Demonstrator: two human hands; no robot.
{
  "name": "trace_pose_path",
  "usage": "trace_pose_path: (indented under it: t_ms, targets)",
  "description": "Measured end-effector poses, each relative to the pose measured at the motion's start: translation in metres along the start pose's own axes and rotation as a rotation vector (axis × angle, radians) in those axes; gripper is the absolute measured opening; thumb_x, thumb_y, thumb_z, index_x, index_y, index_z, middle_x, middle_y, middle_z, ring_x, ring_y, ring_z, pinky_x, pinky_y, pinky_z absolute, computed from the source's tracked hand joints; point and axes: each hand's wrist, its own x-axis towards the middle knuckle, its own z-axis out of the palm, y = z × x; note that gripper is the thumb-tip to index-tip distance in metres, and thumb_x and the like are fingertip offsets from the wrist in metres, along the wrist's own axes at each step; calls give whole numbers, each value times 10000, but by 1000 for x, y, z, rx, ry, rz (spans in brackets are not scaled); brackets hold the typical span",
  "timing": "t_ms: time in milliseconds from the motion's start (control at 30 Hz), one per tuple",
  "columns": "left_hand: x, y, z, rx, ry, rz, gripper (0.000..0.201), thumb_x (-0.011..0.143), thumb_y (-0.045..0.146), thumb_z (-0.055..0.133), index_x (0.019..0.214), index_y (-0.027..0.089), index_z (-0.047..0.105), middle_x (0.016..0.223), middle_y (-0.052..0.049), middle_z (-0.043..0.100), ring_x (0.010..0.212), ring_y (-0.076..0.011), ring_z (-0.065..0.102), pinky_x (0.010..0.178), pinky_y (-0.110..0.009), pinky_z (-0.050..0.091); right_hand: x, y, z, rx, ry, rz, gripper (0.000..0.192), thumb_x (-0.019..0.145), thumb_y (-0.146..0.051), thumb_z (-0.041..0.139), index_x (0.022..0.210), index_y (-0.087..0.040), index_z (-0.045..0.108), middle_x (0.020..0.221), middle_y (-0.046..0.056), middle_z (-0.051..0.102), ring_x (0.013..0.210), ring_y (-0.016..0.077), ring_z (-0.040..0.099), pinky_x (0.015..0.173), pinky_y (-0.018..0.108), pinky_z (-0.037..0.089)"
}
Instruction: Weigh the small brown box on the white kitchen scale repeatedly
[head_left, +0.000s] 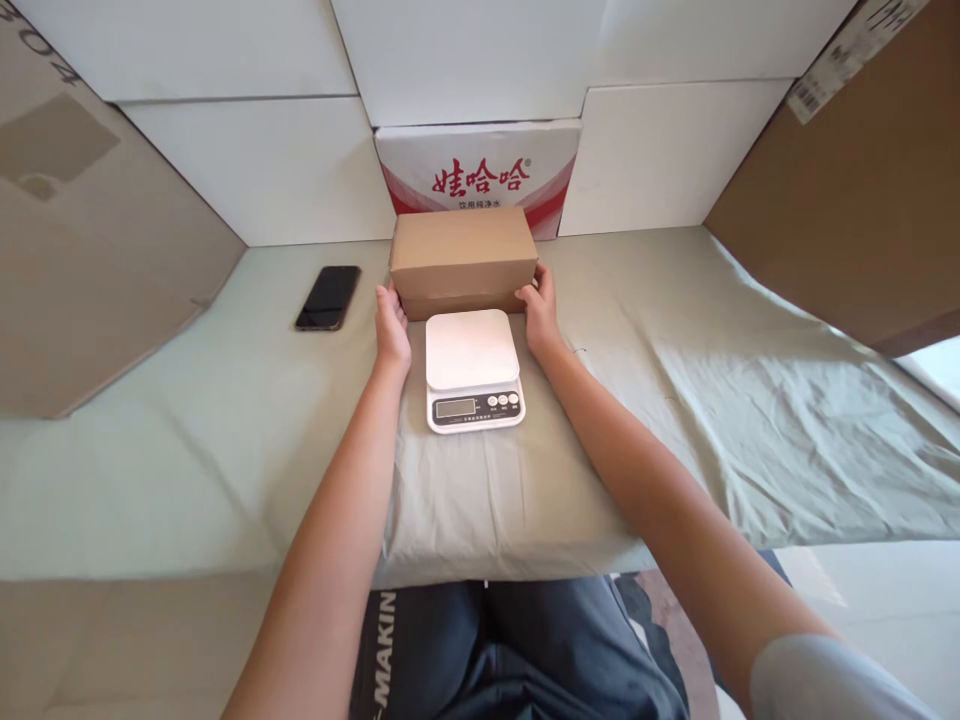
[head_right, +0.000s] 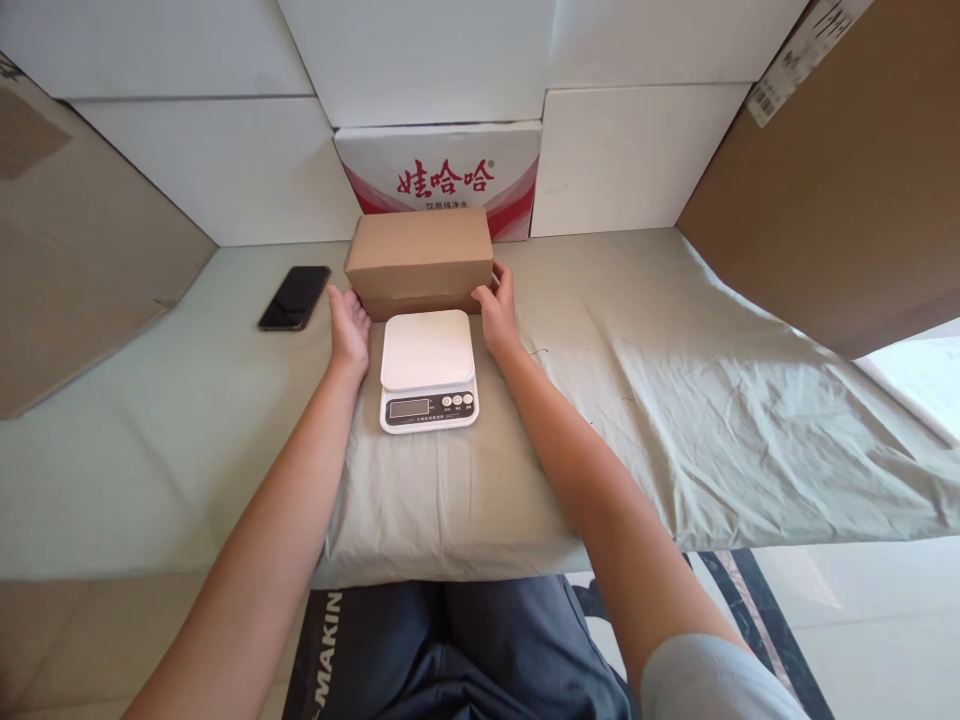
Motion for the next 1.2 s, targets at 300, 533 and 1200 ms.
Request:
trace_pose_path:
  t_ms: [300, 533, 1200]
  targets:
    - [1, -5, -7, -12, 39, 20, 830, 1046, 722, 209, 1622, 197, 495, 1762, -129, 395, 1653, -241, 356, 1360, -406, 234, 2, 6, -6, 51, 7, 33, 586, 713, -376, 623, 1281, -274, 522, 1525, 80, 596, 1453, 306, 549, 1276, 569, 432]
    - [0, -5, -7, -7, 25, 10, 951, 971, 842, 259, 1597, 180, 532, 1752, -167, 402, 1652, -282, 357, 1353, -408, 250, 2, 5, -6, 0, -63, 24, 582, 718, -350, 595, 1297, -294, 559, 1522, 37, 629, 1417, 291, 575, 1283, 552, 440]
    - [-27, 44, 0, 22, 45, 152, 959, 898, 919, 351, 1527, 241, 609, 1717, -111, 478, 1650, -294, 361, 1364, -442, 256, -20, -56, 13, -107, -172, -125, 451, 781, -324, 641, 1232, -322, 621, 1401, 19, 686, 1484, 311, 516, 1339, 552, 397]
